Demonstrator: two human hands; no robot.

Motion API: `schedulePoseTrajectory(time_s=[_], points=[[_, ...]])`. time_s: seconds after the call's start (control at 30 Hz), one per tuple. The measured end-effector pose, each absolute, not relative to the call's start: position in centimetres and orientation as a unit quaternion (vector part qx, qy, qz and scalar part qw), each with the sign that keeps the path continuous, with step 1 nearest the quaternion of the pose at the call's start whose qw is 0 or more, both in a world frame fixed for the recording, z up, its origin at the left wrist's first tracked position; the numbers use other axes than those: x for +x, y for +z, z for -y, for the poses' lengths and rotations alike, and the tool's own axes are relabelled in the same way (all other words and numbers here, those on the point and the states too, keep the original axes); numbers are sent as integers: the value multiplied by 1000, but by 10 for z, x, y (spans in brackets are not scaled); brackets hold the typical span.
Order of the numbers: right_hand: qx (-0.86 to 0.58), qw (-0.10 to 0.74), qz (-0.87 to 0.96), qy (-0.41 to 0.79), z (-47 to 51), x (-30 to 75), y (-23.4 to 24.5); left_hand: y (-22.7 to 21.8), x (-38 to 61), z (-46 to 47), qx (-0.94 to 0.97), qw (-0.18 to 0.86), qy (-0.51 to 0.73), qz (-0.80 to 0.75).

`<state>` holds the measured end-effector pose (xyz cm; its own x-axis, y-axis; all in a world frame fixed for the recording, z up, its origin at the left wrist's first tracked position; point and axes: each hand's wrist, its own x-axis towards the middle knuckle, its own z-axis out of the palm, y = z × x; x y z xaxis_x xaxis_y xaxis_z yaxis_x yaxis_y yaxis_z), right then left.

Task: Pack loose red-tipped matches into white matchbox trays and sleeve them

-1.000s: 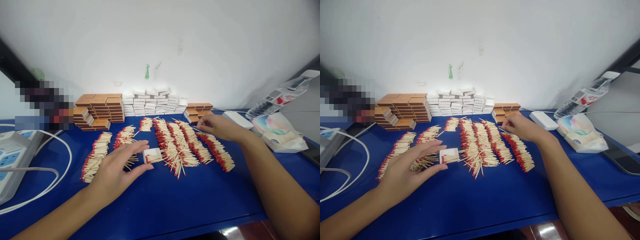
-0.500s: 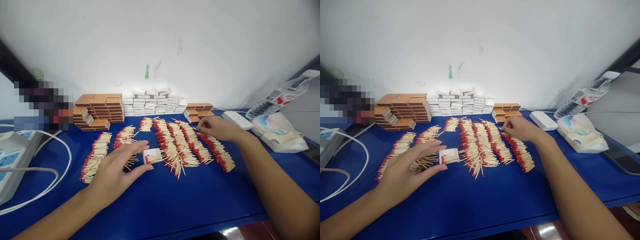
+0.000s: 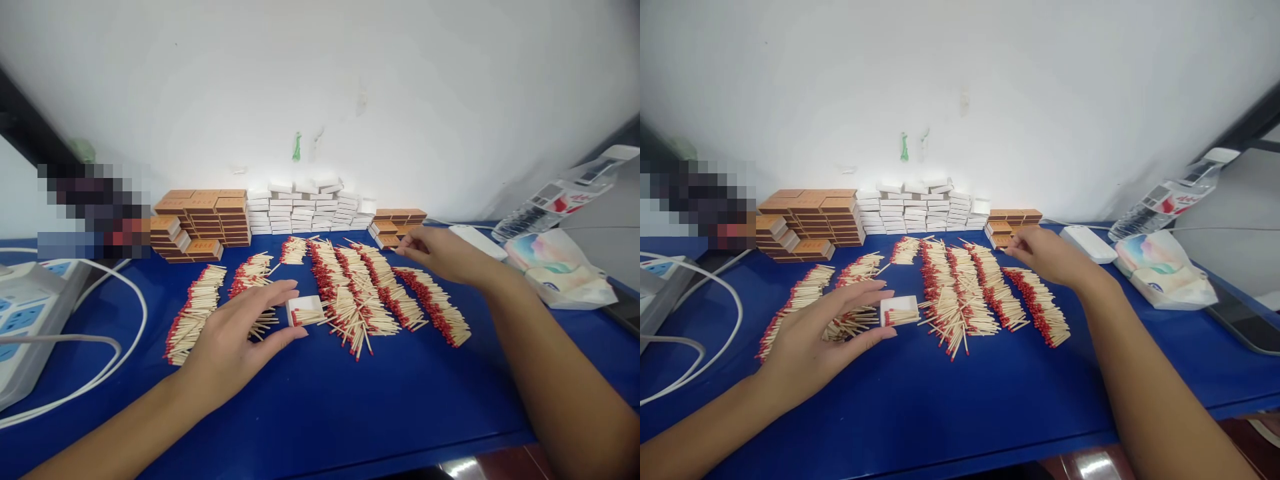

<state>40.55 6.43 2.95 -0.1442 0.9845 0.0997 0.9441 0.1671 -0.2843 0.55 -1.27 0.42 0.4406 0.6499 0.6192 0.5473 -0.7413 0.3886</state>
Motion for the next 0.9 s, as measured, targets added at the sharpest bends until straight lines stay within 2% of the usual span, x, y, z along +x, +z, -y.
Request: schedulePoseTrajectory(time_s=[0.07,0.13,0.2,0.4,0.6,0.9], points=[[-616,206,757,72,-51,382,42,3,6,12,846,70,392,-354],[-560,286,769,121,-35,347,50,2,8,11,845,76,391,-356],[-490,316,795,170,-18,310,54,2,9,11,843,83,389,-361],[-418,264,846,200,8,251,43,3,10,12,839,86,394,-366],[-411,276,848,190,2,264,44,2,11,11,832,94,398,-375],[-404,219,860,221,0,274,43,2,9,11,821,107,408,-385]])
